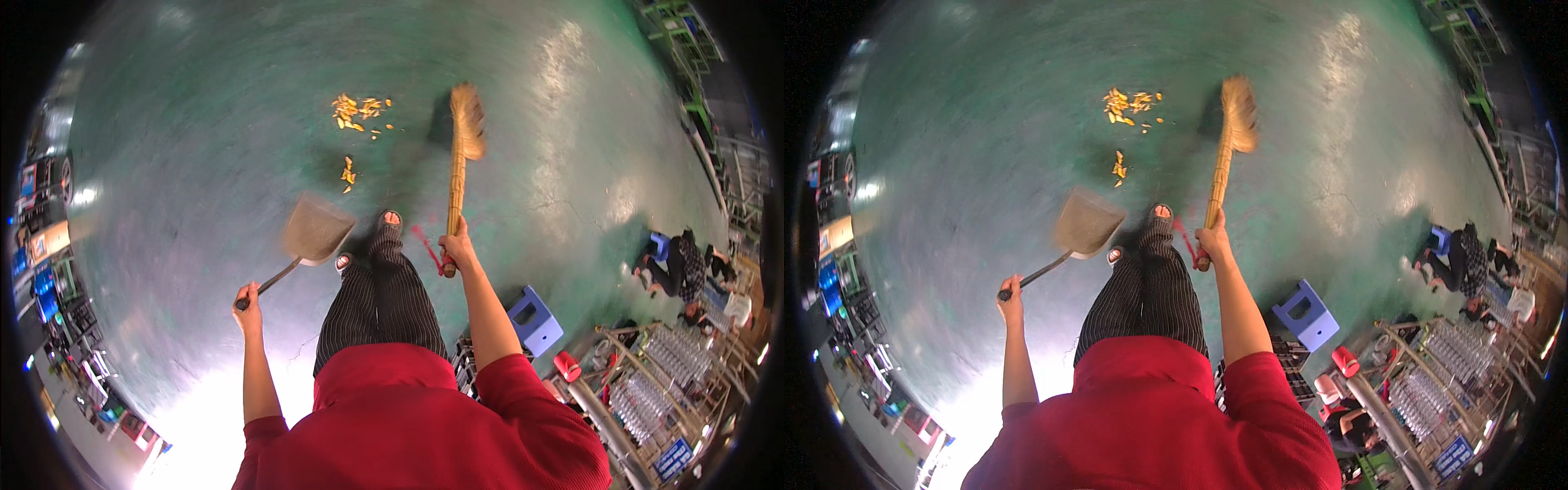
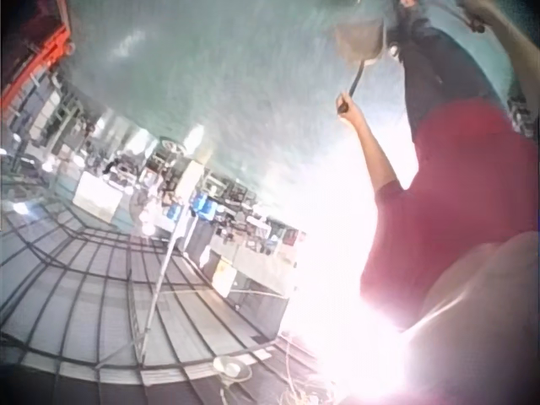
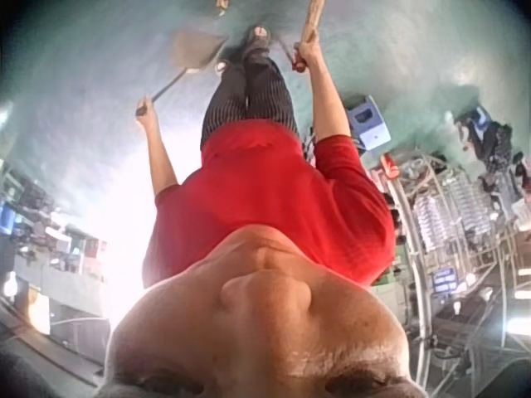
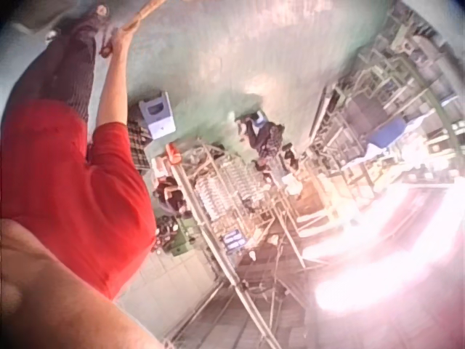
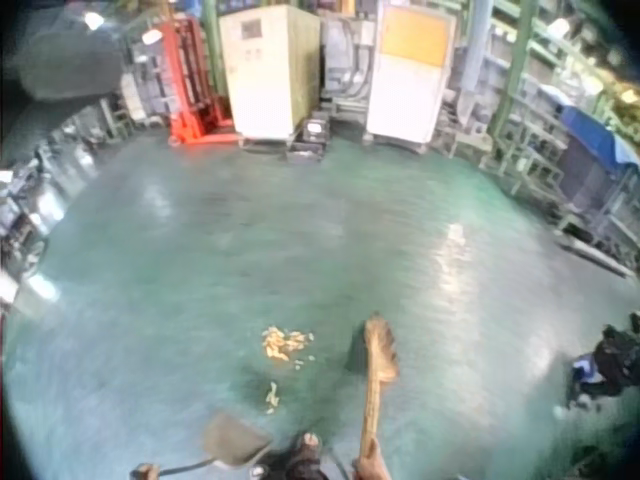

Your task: The person sweeps debris and leaves on a green floor using a broom and a dustpan. They gather the debris into a pile and sweep it into the dustpan while moving around a garage area containing motorcycles and other equipment.

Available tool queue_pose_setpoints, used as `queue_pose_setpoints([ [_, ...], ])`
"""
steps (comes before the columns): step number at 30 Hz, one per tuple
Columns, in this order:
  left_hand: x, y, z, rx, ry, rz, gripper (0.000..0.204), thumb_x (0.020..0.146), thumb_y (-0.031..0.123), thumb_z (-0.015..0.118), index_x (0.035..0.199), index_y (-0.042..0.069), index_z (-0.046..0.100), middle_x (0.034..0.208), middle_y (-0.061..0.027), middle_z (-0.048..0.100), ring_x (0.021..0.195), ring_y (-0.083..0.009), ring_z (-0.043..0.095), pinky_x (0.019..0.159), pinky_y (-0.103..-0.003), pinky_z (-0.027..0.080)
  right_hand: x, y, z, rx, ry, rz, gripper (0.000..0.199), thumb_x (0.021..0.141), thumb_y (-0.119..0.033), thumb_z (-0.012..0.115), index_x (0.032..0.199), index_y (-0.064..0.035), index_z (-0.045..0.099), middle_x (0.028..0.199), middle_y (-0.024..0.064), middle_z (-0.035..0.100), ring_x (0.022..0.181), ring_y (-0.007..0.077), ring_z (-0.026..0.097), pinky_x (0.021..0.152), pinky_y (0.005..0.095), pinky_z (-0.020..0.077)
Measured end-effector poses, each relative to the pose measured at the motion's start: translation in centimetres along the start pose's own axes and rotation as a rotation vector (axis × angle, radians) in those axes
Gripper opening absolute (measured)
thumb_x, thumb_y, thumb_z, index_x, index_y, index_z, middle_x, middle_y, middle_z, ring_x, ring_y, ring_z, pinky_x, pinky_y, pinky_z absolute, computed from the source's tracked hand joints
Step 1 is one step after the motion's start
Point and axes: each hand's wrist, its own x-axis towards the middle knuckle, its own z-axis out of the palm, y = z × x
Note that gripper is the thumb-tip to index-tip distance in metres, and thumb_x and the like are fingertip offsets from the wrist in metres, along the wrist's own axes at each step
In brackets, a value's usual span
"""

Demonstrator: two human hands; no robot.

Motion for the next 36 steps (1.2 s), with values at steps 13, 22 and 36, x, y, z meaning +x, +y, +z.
queue_pose_setpoints([
  [13, 0.9, -3.3, -1.2, -0.028, -0.032, -0.064, 0.028, 0.077, 0.029, 0.062, 0.073, 0.001, 0.06, 0.068, -0.0074, 0.062, 0.062, -0.0107, 0.051, 0.061, -0.026, 0.041, -3.9, -6.4, 13.6, -0.647, -0.214, -0.137, 0.088, 0.07, -0.036, 0.061, 0.135, -0.0138, 0.005, 0.09, 0.0191, 0.06, 0.071, 0.0263, 0.061, 0.066, 0.0335, 0.0487],
  [22, 3.0, -6.5, -0.3, -0.006, -0.044, -0.059, 0.038, 0.077, 0.039, 0.059, 0.069, 0.003, 0.058, 0.075, -0.0059, 0.065, 0.065, -0.0147, 0.056, 0.062, -0.03, 0.043, -9.1, -5.4, 10.3, -1.133, -0.201, -0.264, 0.073, 0.073, -0.011, 0.046, 0.135, -0.0202, 0.01, 0.098, 0.0238, 0.057, 0.092, 0.0359, 0.056, 0.078, 0.0416, 0.0449],
  [36, 5.5, -8.8, 2.9, -0.019, -0.019, -0.055, 0.034, 0.073, 0.04, 0.061, 0.07, 0.006, 0.062, 0.07, -0.0092, 0.064, 0.071, -0.0297, 0.06, 0.067, -0.038, 0.046, -22.1, 9.9, 9.3, -0.979, -0.383, -0.282, 0.08, 0.068, -0.008, 0.054, 0.134, -0.0214, 0.012, 0.085, 0.0286, 0.057, 0.081, 0.0408, 0.057, 0.067, 0.0443, 0.0458],
])
